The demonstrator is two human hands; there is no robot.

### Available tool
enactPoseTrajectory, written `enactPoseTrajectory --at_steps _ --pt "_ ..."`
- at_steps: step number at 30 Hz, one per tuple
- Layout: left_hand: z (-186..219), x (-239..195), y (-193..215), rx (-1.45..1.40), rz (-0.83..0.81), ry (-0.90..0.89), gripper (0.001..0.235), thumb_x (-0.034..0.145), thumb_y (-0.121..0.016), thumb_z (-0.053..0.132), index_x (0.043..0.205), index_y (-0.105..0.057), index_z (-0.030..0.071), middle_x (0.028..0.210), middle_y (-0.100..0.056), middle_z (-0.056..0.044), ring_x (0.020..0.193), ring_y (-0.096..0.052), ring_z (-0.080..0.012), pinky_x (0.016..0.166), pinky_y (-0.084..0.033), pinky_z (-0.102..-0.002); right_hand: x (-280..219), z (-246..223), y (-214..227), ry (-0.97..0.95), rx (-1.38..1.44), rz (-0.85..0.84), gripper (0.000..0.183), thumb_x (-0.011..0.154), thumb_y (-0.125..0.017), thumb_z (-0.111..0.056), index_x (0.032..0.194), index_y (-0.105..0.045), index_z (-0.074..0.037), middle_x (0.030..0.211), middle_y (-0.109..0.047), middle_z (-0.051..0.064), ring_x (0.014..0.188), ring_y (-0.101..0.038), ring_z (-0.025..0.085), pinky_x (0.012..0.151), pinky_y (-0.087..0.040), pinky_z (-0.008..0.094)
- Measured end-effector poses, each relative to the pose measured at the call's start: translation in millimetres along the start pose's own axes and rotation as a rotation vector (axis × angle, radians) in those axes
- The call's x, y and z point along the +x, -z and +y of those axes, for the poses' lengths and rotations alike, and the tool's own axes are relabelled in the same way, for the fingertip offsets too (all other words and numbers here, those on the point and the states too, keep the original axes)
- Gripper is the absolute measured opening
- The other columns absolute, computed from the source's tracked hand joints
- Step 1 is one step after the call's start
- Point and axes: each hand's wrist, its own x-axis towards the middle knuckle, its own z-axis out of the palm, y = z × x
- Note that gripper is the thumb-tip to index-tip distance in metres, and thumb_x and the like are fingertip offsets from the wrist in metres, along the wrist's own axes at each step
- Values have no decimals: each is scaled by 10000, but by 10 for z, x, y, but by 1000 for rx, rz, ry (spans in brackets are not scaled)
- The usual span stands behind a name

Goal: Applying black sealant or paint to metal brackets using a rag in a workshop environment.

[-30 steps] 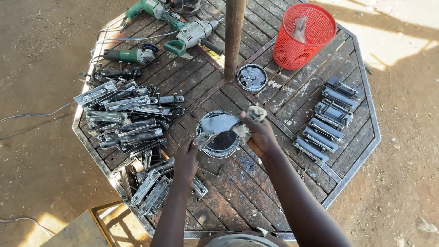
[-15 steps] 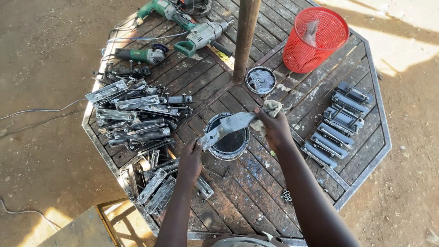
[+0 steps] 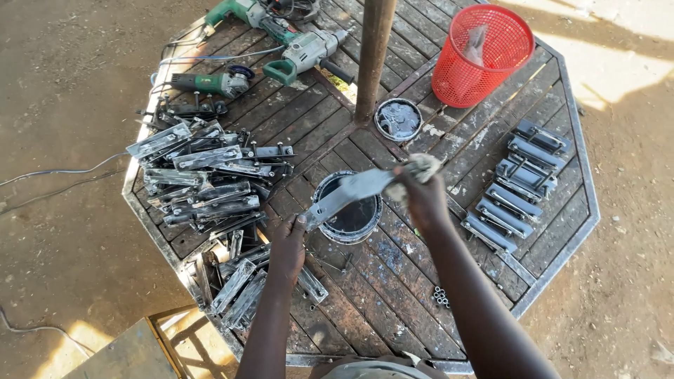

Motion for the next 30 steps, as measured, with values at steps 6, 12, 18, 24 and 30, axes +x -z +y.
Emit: enactPoseTrajectory --at_steps 6,12,18,24,30 --pt "-225 237 59 -25 0 -60 537 1105 -513 455 1466 -547 59 1103 -601 -130 1045 -552 -204 929 -515 -493 219 191 299 21 -119 55 293 887 -859 -272 996 -701 -50 857 -691 49 733 -630 125 714 -548 313" --pt "-553 412 23 -126 -8 -90 362 1127 -504 364 1162 -638 29 834 -503 -40 802 -480 -125 706 -413 -332 100 9 106 0 -22 -7 250 867 -867 -253 948 -698 -88 820 -714 29 705 -690 96 670 -584 272" --pt "-252 188 -11 -105 -25 -121 355 1117 -526 373 1101 -694 61 787 -500 -29 750 -460 -121 701 -414 -350 403 319 448 127 -70 72 251 923 -854 -262 971 -681 -88 868 -687 26 798 -647 79 705 -552 281" --pt "-86 123 -48 -115 -55 -158 352 1117 -532 366 944 -671 93 724 -494 -39 673 -431 -115 639 -368 -334 177 72 122 58 38 23 229 895 -847 -221 925 -673 -77 818 -693 27 737 -684 98 697 -595 284" --pt "-111 180 -81 -87 -70 -192 395 1149 -456 295 878 -659 91 677 -486 -45 623 -384 -132 620 -354 -374 49 -209 218 84 16 50 300 900 -853 -282 994 -654 -78 869 -682 41 760 -653 113 740 -574 314"
